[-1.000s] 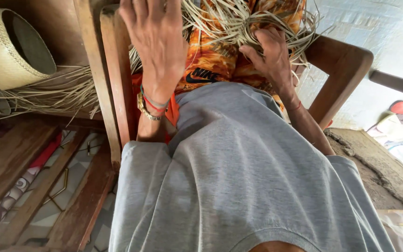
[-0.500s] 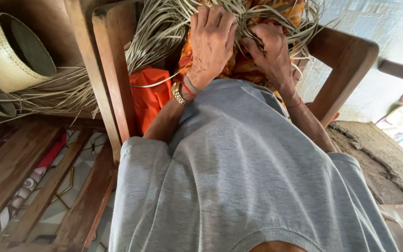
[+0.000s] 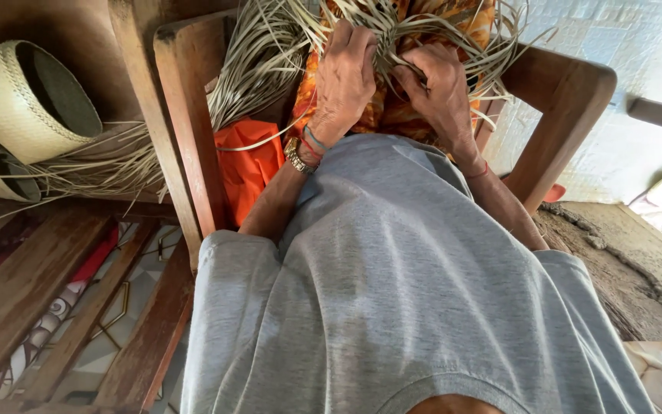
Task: Weaving natural plant fibers together to create a basket or container
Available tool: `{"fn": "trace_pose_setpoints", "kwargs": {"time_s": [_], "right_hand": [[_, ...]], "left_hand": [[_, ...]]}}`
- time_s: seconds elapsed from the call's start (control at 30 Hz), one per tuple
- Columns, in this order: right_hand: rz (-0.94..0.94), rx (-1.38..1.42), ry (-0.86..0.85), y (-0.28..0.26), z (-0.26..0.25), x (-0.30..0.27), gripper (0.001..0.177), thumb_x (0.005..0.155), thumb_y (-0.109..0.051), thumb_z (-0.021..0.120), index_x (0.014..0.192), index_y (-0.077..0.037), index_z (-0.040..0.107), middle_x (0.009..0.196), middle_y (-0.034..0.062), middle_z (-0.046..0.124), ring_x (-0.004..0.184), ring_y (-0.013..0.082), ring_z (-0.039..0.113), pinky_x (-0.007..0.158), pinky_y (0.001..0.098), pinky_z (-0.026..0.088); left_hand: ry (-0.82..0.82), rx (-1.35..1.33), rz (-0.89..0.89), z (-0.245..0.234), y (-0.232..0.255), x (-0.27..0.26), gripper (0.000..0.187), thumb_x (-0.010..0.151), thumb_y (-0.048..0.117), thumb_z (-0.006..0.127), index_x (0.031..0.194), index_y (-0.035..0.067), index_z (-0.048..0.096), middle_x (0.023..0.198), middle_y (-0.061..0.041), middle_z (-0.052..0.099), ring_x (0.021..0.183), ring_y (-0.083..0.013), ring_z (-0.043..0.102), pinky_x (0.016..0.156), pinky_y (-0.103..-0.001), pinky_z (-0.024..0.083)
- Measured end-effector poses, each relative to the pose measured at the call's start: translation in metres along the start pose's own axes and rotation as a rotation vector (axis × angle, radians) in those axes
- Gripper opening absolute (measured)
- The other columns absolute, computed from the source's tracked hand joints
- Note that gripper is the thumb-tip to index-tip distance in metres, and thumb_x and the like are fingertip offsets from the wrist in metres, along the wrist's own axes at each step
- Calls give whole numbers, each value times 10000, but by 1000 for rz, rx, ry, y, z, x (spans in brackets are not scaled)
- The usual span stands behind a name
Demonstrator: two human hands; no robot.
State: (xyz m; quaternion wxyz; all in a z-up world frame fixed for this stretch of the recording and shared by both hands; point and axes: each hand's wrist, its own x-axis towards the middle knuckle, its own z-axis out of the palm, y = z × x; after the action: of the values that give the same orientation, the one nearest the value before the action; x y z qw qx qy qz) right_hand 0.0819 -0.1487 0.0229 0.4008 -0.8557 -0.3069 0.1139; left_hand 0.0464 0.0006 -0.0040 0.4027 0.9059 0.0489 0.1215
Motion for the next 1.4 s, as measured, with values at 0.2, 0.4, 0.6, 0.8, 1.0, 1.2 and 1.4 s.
{"fn": "trace_pose_setpoints", "kwargs": {"time_s": [0.2,0.4,0.6,0.8,1.0,1.2,1.4], "right_hand": [[-7,-41,27,-5,-7,2,95,923,-80,538,908,13,548,834,126,563,773,289,529,733,398,363],[-198,-388,320,-20,6,-5,177,909,-206,480,900,-46,556,781,68,522,747,194,459,652,313,349],[-59,-310,-12,-37,12,-15,235,887,-115,529,1075,23,493,808,153,572,738,312,550,645,379,435],[-23,-333,14,-24,20,-22,293,871,-88,487,1133,39,455,1006,188,603,853,337,591,666,392,456],[152,-45,10,-18,17,-21,413,870,-57,524,1240,33,364,899,209,617,463,220,458,448,331,375],[453,602,56,-57,-15,6,162,891,-148,445,994,-31,488,725,29,515,584,89,446,516,203,369],[351,1442,175,21,13,5,210,917,6,536,1120,-42,567,789,70,598,585,79,571,461,171,492]], "left_hand": [[0,-14,-63,4,-5,-5,61,839,63,417,779,70,423,777,-76,364,581,-223,387,451,-352,295],[26,92,-116,1,2,-4,113,851,118,368,753,87,414,770,-69,383,472,-232,468,300,-334,305],[-21,40,-129,3,0,-7,112,845,115,357,746,107,410,733,-45,415,507,-211,421,353,-344,283],[-25,-26,-129,1,1,-7,67,807,74,411,743,92,419,716,-44,426,516,-206,421,377,-343,313],[-23,-56,-132,3,-1,-7,45,772,68,444,740,99,436,722,-43,436,508,-216,435,378,-348,316],[0,-59,-152,2,0,-9,156,731,8,469,842,115,442,786,-32,510,560,-192,492,398,-323,323],[-17,-24,-160,1,-2,-12,102,726,43,474,799,112,453,766,-38,487,533,-223,470,395,-345,325]]}}
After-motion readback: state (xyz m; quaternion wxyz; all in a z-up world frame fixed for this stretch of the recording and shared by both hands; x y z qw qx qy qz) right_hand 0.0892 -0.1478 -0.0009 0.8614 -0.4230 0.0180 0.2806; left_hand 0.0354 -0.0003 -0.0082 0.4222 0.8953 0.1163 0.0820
